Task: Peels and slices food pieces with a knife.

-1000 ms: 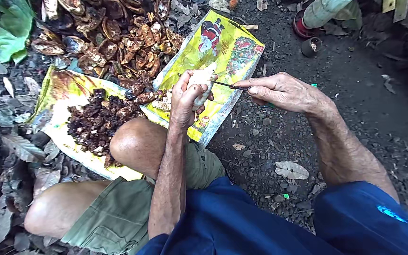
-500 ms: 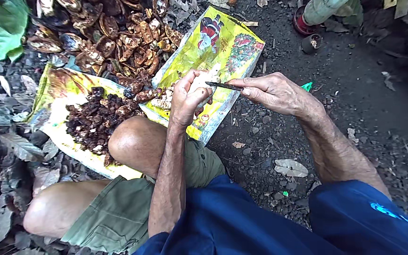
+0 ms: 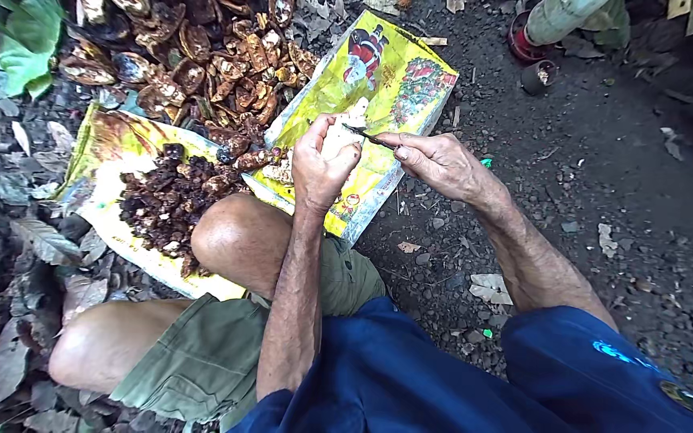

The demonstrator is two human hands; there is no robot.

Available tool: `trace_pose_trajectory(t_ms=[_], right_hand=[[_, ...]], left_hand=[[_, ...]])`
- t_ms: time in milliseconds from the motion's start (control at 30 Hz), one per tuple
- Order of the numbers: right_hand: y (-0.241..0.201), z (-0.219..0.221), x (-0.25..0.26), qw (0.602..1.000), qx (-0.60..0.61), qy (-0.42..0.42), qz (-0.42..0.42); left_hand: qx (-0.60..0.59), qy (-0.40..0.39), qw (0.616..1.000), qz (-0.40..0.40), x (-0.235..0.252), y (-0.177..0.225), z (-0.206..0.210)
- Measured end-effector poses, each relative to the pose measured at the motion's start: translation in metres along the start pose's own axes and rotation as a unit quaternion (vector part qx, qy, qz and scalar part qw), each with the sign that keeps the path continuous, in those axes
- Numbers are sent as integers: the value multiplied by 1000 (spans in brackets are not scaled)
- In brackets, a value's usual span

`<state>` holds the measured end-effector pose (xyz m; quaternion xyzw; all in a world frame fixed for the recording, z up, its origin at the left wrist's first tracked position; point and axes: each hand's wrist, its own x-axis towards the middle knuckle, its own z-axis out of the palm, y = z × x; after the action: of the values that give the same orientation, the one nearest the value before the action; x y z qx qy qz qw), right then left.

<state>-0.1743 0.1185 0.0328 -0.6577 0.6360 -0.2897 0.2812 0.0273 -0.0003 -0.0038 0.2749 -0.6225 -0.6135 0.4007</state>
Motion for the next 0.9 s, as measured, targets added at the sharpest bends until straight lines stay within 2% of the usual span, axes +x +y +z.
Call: trace_pose_trajectory(t_ms=[167,367,467,567,633,733,900], right_hand=[[-4,3,2,1000,11,-3,21],[-20,5,3,997,13,6,70],[-28,0,4,991,-108,4,83],[-33,-13,7,970,-232,-16,77],[-30,-19,8,963,-262,-23,65],[-21,-22,10,968,-243,-28,53],[-2,-16,10,977,-199,-30,71]], left_hand=[[158,46,986,28,-2,3,2],[225,99,967,71,-5,5,14],[264,95,958,61,-5,7,14],[279,50,958,33,-4,9,7],[264,15,965,0,-1,7,2],[198,-13,980,-34,4,3,-3],[-35,-63,996,-59,5,1,-3]])
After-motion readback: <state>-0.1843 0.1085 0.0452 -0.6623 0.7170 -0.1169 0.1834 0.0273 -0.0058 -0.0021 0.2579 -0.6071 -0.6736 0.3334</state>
